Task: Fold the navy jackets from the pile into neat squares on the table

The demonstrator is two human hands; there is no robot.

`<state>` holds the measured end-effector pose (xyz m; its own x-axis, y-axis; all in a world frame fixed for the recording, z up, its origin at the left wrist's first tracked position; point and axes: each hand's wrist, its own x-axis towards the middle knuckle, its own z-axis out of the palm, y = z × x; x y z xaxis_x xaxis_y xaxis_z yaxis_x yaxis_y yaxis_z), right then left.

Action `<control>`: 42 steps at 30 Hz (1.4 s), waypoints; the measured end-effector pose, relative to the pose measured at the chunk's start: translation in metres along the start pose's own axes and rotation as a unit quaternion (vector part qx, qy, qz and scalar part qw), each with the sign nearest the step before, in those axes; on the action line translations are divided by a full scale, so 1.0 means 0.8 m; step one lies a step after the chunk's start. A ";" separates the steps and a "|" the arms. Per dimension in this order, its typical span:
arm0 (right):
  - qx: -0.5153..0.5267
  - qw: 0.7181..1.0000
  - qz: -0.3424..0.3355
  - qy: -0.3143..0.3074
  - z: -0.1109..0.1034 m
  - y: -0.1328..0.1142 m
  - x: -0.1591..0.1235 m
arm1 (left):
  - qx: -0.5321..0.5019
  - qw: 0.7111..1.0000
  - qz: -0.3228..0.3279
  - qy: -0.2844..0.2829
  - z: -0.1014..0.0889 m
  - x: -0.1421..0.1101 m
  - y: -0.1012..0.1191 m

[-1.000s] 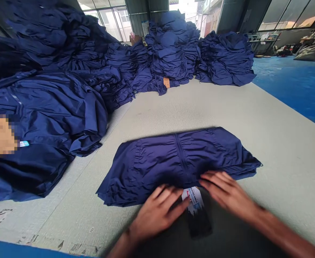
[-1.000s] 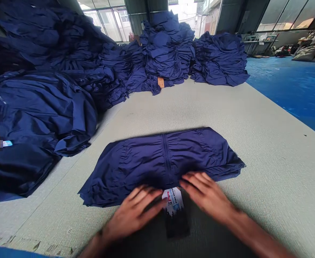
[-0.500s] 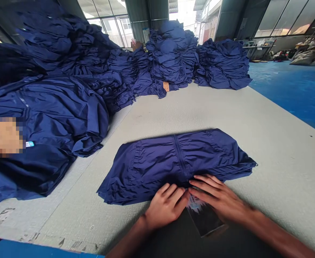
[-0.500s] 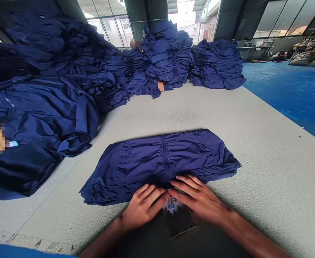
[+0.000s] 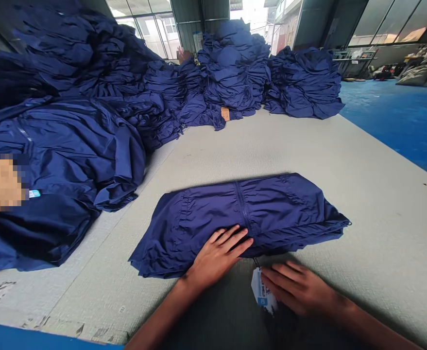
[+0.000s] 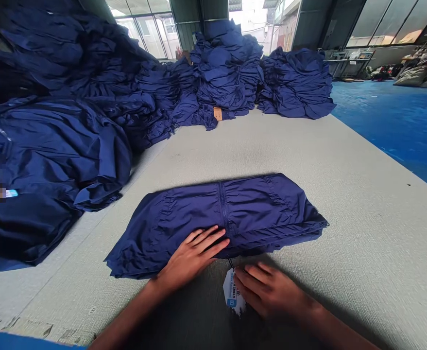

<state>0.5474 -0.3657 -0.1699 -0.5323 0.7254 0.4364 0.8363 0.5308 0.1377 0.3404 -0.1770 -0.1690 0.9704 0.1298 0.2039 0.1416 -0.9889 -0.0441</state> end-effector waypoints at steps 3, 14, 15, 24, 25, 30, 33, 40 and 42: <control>0.022 0.996 0.041 -0.076 0.001 -0.003 0.004 | -0.015 1.000 0.003 0.007 -0.011 -0.001 0.004; 0.085 0.968 0.225 -0.069 -0.011 -0.022 -0.019 | -0.140 0.989 -0.036 0.012 -0.022 -0.053 0.085; 0.097 0.964 0.240 -0.063 -0.010 -0.026 -0.017 | -0.143 0.989 -0.036 0.004 -0.020 -0.053 0.091; 0.231 0.924 0.296 -0.075 -0.022 -0.046 0.003 | -0.172 0.984 -0.039 0.020 -0.032 -0.054 0.099; 0.228 0.923 0.303 -0.069 -0.022 -0.043 0.003 | -0.181 0.982 -0.051 0.028 -0.032 -0.057 0.096; 0.221 0.918 0.325 -0.060 -0.012 -0.037 0.002 | -0.218 0.962 -0.142 0.087 -0.011 -0.065 0.088; 0.244 0.906 0.338 -0.070 -0.007 -0.041 0.002 | -0.277 0.942 -0.170 0.084 0.000 -0.066 0.094; 0.297 0.875 0.371 -0.094 -0.015 -0.040 0.007 | -0.356 0.906 -0.224 0.040 -0.015 -0.067 0.100; 0.282 0.882 0.366 -0.089 -0.012 -0.040 0.005 | -0.367 0.900 -0.234 0.028 -0.019 -0.067 0.101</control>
<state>0.5199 -0.3836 -0.1640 0.0684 0.9951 0.0712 0.7929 -0.0109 -0.6093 0.2969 -0.2649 -0.1688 0.8238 0.5608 0.0822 0.3443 -0.6103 0.7134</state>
